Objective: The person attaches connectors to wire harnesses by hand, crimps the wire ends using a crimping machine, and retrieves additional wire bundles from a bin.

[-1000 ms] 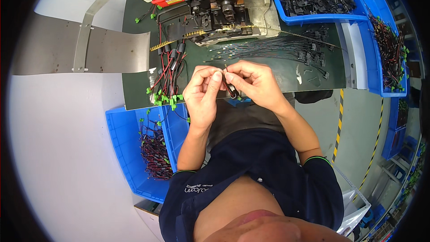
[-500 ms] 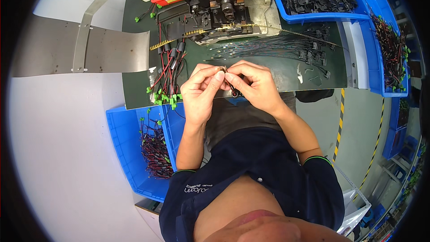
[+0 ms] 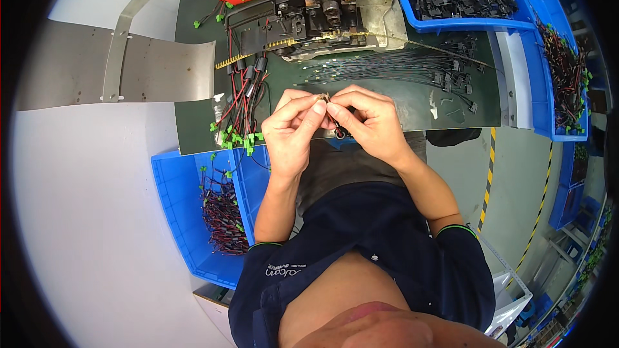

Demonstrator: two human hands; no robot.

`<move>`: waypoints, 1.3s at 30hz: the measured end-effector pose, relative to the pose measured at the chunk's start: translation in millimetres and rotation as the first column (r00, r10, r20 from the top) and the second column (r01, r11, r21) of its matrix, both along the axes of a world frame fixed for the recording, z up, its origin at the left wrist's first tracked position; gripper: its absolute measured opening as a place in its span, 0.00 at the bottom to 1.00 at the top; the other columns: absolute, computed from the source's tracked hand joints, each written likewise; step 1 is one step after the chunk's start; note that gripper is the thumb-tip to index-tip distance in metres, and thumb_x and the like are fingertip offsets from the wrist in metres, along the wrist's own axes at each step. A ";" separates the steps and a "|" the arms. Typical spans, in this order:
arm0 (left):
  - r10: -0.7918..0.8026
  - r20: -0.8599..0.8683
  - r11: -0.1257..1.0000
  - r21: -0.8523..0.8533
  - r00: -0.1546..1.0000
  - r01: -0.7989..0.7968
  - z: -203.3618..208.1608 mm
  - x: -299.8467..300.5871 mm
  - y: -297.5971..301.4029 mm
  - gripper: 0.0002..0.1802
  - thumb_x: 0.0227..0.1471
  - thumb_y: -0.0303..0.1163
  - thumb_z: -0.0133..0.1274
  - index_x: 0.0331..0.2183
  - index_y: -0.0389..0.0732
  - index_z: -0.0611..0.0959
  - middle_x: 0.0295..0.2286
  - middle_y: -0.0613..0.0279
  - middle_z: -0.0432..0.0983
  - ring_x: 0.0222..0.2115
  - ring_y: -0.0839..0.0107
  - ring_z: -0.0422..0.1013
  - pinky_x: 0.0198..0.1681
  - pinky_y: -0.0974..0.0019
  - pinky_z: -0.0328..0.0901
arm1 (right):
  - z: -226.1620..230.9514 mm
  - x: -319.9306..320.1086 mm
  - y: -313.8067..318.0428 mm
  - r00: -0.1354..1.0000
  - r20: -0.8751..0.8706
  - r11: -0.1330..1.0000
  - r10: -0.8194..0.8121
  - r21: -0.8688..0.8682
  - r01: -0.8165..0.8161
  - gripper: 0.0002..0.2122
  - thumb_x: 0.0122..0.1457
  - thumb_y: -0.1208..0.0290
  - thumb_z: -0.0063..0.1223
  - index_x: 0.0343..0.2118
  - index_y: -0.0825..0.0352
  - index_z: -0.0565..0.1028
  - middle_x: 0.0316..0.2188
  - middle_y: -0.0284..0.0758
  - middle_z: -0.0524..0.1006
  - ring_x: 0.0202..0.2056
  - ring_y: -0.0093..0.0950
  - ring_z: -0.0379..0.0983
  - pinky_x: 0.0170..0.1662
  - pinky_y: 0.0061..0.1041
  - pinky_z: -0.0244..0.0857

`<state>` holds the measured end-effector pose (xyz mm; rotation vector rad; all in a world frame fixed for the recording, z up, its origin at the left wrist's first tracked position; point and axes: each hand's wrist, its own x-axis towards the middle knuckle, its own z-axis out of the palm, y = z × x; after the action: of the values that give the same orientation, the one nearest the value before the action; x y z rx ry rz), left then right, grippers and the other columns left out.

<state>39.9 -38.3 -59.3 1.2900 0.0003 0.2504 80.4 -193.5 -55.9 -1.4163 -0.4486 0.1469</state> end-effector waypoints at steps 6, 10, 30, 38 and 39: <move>0.100 -0.002 0.995 -0.017 0.995 -0.100 -1.5 -0.5 -9.6 0.05 0.56 0.16 0.55 0.36 0.27 0.82 0.34 0.56 0.73 0.25 0.73 0.75 0.29 0.72 0.74 | -5.3 0.5 0.7 0.999 0.008 0.999 -0.052 -0.016 0.052 0.03 0.60 0.78 0.57 0.34 0.73 0.79 0.30 0.33 0.78 0.26 0.16 0.75 0.23 0.14 0.65; 0.069 0.025 0.996 0.063 0.997 -0.070 -10.3 -8.8 5.2 0.08 0.53 0.18 0.57 0.38 0.28 0.81 0.37 0.56 0.72 0.30 0.72 0.74 0.33 0.72 0.72 | -13.4 -0.5 3.3 0.997 -0.046 0.998 -0.054 0.035 0.056 0.03 0.59 0.79 0.59 0.32 0.72 0.79 0.28 0.31 0.77 0.24 0.15 0.71 0.22 0.14 0.62; -0.179 0.143 0.618 0.786 0.973 -0.002 55.9 11.0 17.7 0.09 0.45 0.21 0.63 0.33 0.33 0.82 0.38 0.52 0.75 0.37 0.60 0.74 0.37 0.63 0.69 | 8.4 -1.8 -11.2 0.954 0.286 0.962 0.087 -0.273 -0.005 0.04 0.53 0.78 0.61 0.29 0.71 0.76 0.26 0.36 0.75 0.24 0.33 0.74 0.27 0.30 0.66; -0.240 0.152 0.527 0.850 0.959 -0.003 38.9 5.6 25.4 0.05 0.49 0.19 0.59 0.27 0.33 0.78 0.26 0.54 0.73 0.26 0.59 0.72 0.29 0.62 0.67 | 8.9 -0.1 -14.2 0.947 0.279 0.951 0.162 -0.299 -0.075 0.03 0.54 0.81 0.60 0.30 0.73 0.76 0.27 0.35 0.76 0.25 0.22 0.72 0.24 0.21 0.62; -0.201 0.174 0.498 0.865 0.964 -0.052 36.1 4.9 24.8 0.07 0.50 0.20 0.59 0.25 0.33 0.77 0.24 0.55 0.72 0.24 0.58 0.70 0.28 0.60 0.65 | 9.8 -0.2 -12.8 0.952 0.263 0.951 0.154 -0.301 -0.070 0.03 0.54 0.81 0.60 0.30 0.72 0.76 0.27 0.34 0.76 0.24 0.20 0.71 0.22 0.21 0.60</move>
<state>44.8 -13.5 -23.3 2.2777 -0.4706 0.3603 80.2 -206.3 -46.0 -1.7093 -0.7720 0.1045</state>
